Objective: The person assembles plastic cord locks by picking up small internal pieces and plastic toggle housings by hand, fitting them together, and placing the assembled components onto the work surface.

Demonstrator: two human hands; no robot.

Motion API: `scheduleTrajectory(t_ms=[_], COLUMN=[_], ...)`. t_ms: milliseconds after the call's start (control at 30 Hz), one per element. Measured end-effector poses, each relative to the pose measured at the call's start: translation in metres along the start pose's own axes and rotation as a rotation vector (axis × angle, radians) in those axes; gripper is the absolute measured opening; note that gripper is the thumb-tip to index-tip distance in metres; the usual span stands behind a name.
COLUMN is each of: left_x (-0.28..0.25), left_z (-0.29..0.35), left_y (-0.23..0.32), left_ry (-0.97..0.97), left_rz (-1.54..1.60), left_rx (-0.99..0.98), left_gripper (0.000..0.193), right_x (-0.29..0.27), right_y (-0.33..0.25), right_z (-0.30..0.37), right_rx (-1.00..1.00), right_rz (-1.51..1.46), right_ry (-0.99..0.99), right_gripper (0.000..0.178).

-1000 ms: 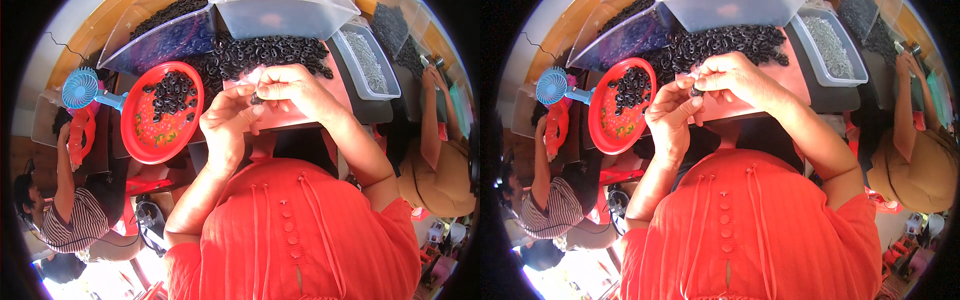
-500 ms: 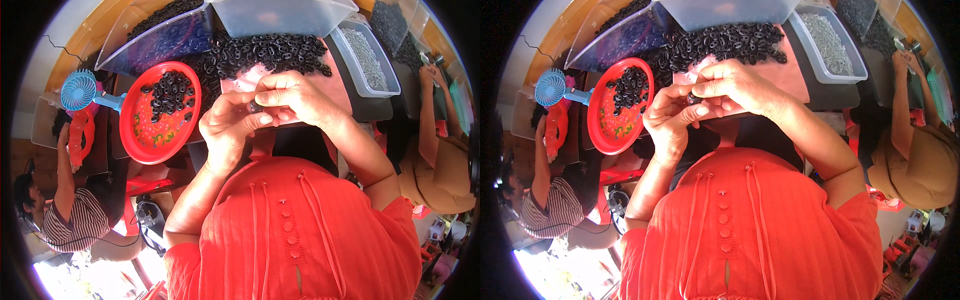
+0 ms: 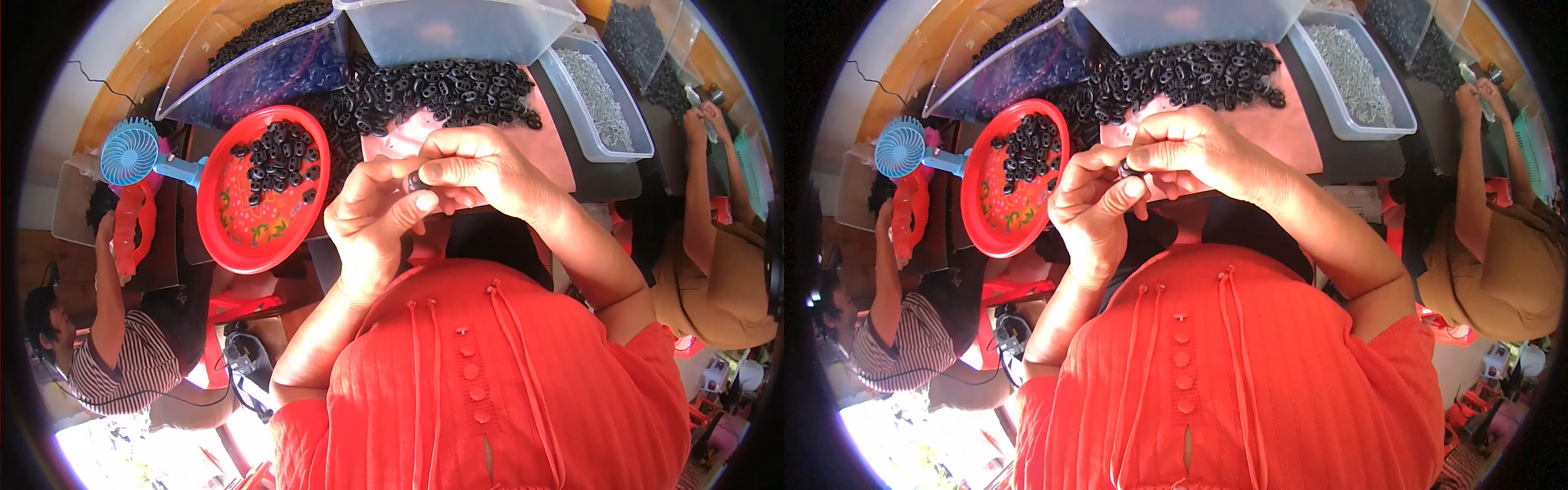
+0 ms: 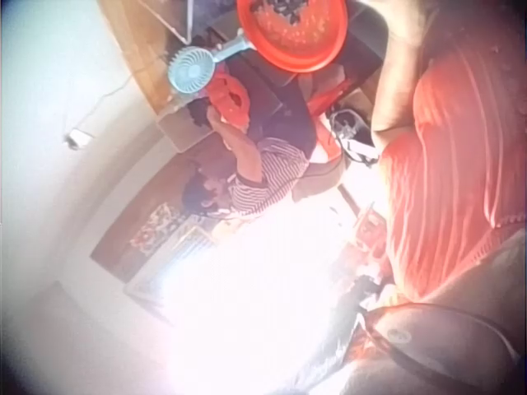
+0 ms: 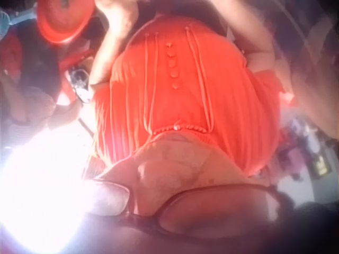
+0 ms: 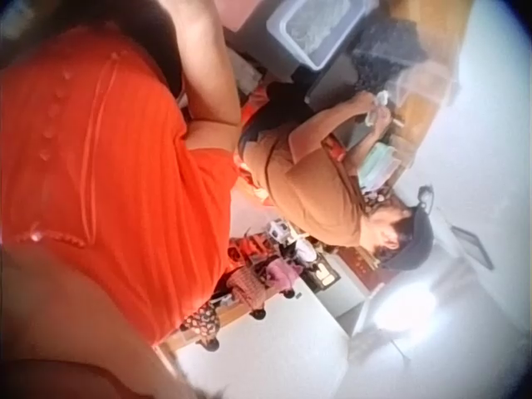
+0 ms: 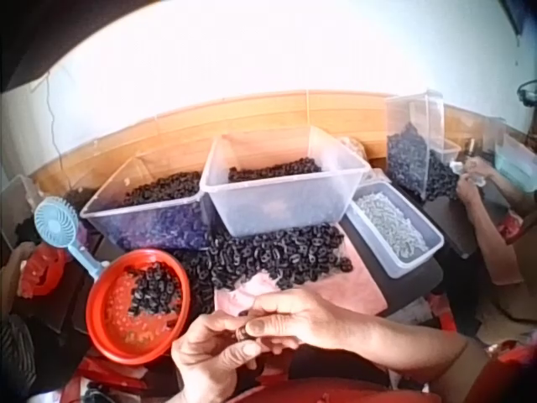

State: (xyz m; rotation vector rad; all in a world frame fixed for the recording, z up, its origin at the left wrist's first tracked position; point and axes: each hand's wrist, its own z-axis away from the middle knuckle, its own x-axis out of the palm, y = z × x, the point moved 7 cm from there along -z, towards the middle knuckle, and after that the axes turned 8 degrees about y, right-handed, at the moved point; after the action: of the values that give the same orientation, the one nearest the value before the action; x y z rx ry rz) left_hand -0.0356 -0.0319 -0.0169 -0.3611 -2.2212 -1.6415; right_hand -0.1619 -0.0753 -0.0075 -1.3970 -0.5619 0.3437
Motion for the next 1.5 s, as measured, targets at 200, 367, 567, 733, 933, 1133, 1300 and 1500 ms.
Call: scheduleTrajectory(t_ms=[200,367,567,733,933,1133,1300,1500], left_x=[-0.005,-0.004,-0.003,-0.001,-0.002,0.002,-0.002,0.004], left_z=[-0.002,-0.005,-0.005,-0.007,-0.009,-0.01,-0.011,-0.014], left_y=[-0.003,0.002,0.004,0.002,-0.001,0.0,-0.002,0.001], left_ry=[0.063,-0.002,-0.048,-0.063,-0.085,-0.036,-0.119,-0.079], left_rz=[0.011,-0.025,-0.083,-0.064,-0.122,-0.096,-0.152,-0.047], left_rx=[-0.117,-0.148,-0.168,-0.175,-0.222,-0.258,-0.22,-0.213], left_gripper=[0.027,0.032,0.039,0.041,0.042,0.041,0.047,0.053], right_x=[-0.002,-0.002,-0.005,-0.006,-0.006,-0.005,-0.01,-0.008], right_y=[-0.003,0.0,-0.001,0.003,0.0,0.006,0.005,0.004], right_z=[0.0,0.001,0.002,0.0,-0.001,-0.002,-0.003,-0.003], right_rx=[-0.295,-0.188,-0.104,-0.104,-0.057,-0.032,-0.009,0.003], right_rz=[0.267,0.179,0.081,0.097,0.169,0.193,0.159,0.102], right_ry=[0.09,0.042,0.027,-0.01,-0.013,-0.043,-0.024,-0.008], right_gripper=[0.018,0.019,0.017,0.017,0.02,0.02,0.021,0.017])
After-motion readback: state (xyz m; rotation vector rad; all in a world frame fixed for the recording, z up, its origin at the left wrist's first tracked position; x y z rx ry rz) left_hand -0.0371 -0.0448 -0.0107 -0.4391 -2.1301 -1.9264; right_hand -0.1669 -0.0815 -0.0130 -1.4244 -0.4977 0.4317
